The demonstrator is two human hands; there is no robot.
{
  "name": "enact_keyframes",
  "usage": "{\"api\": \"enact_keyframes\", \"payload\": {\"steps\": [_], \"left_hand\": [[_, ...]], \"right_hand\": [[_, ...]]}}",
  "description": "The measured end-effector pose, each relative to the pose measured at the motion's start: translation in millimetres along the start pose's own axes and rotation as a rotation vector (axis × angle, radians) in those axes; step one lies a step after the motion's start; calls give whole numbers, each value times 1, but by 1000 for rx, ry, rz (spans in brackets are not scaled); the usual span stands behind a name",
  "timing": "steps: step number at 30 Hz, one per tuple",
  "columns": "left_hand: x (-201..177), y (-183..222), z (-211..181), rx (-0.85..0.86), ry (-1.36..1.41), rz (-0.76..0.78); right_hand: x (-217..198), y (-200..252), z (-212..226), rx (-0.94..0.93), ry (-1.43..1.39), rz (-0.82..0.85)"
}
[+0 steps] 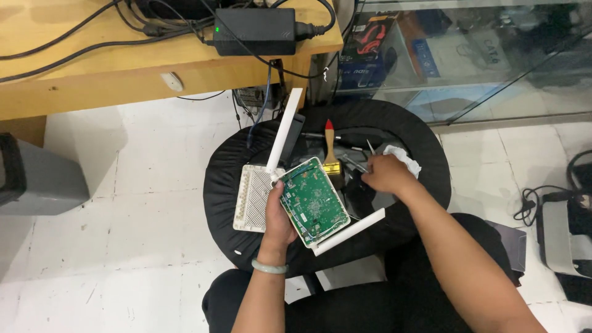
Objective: Disassembling and cleaning the internal circuit board of a wireless router using a brush and screwdriver
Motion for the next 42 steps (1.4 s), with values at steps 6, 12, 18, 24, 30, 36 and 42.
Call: {"api": "enact_keyframes", "payload": {"steps": [6, 12, 18, 24, 30, 36, 42], "left_hand": [[-2, 0, -2, 44, 27, -61], [1, -8, 2, 54, 65, -77], [-2, -8, 10, 88, 133, -169], [6, -3, 12, 102, 166, -188], [11, -1, 18, 75, 171, -192], [19, 2, 17, 61, 155, -171], [26, 7, 14, 66, 161, -170]], "right_hand": [[-66, 43, 13, -191, -686, -143], [-71, 49, 32, -322, -1137, -252], [-52, 57, 64, -354, -1312, -260], [-38, 68, 102, -344, -1267, -170], [-29, 60, 97, -277, -1304, -282], [-41, 63, 99, -246, -1348, -336], [-32, 60, 97, -248, -1439, -335]]}}
Point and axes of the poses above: each hand's wrist, its own y-axis away from the middle knuckle, its own x-axis out of the palm, z = x × y, the point moved 10 cm from there along -y, towards the middle knuckle, and after that the axes turned 12 degrees about -x, right-handed, at the moved point
